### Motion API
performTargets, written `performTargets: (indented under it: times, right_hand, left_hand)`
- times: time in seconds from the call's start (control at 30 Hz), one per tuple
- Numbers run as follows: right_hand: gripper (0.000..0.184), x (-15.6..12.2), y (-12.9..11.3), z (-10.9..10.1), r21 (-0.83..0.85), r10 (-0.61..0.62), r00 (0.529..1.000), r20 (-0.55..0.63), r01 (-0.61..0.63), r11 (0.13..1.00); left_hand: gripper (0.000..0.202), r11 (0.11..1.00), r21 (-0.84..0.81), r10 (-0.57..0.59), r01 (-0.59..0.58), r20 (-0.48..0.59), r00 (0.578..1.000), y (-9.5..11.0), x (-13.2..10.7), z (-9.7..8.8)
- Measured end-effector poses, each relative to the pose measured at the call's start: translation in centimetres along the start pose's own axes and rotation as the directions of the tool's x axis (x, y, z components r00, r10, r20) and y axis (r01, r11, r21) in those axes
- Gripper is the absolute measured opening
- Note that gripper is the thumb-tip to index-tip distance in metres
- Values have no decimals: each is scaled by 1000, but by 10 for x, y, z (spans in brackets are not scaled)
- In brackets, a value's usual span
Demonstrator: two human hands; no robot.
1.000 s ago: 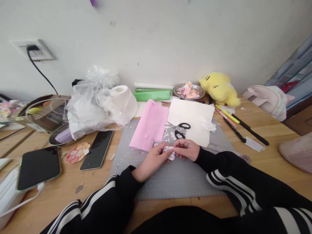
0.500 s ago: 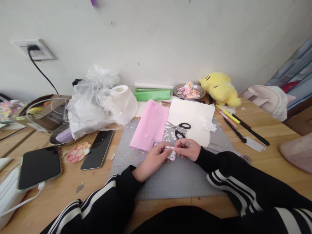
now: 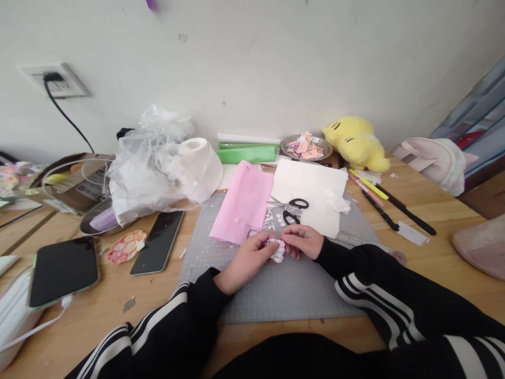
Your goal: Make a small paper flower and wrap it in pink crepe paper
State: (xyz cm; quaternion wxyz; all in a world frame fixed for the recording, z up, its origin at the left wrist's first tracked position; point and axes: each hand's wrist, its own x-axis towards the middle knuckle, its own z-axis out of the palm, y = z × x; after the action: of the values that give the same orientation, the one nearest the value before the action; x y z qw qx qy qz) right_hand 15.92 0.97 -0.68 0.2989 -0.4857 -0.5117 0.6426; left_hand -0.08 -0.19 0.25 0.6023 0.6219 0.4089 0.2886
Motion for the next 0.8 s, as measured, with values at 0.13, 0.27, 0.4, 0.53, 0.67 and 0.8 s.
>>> performTargets:
  times: [0.13, 0.27, 0.4, 0.53, 0.67, 0.8]
  right_hand:
    - [25, 0, 1, 0, -8, 3, 1000, 23, -3, 1000]
    - [25, -1, 0, 0, -9, 9, 1000, 20, -9, 1000]
    - [26, -1, 1, -1, -9, 5, 1000, 27, -5, 1000]
    - [26, -2, 1, -1, -18, -10, 999, 30, 10, 1000]
    - [25, -3, 0, -1, -36, -9, 999, 45, 11, 999]
    - [24, -3, 0, -1, -43, 3, 999, 40, -1, 999]
  left_hand:
    - [20, 1000, 8, -7, 7, -1, 1000, 0, 0, 0]
    - [20, 1000, -2, -23, 23, -8, 1000, 0, 0, 0]
    - [20, 1000, -1, -24, 24, -10, 1000, -1, 0, 0]
    - [19, 999, -4, -34, 34, -3, 999, -2, 0, 0]
    - [19, 1000, 8, -16, 16, -3, 1000, 0, 0, 0]
    - [20, 999, 41, 13, -12, -14, 1000, 3, -1, 0]
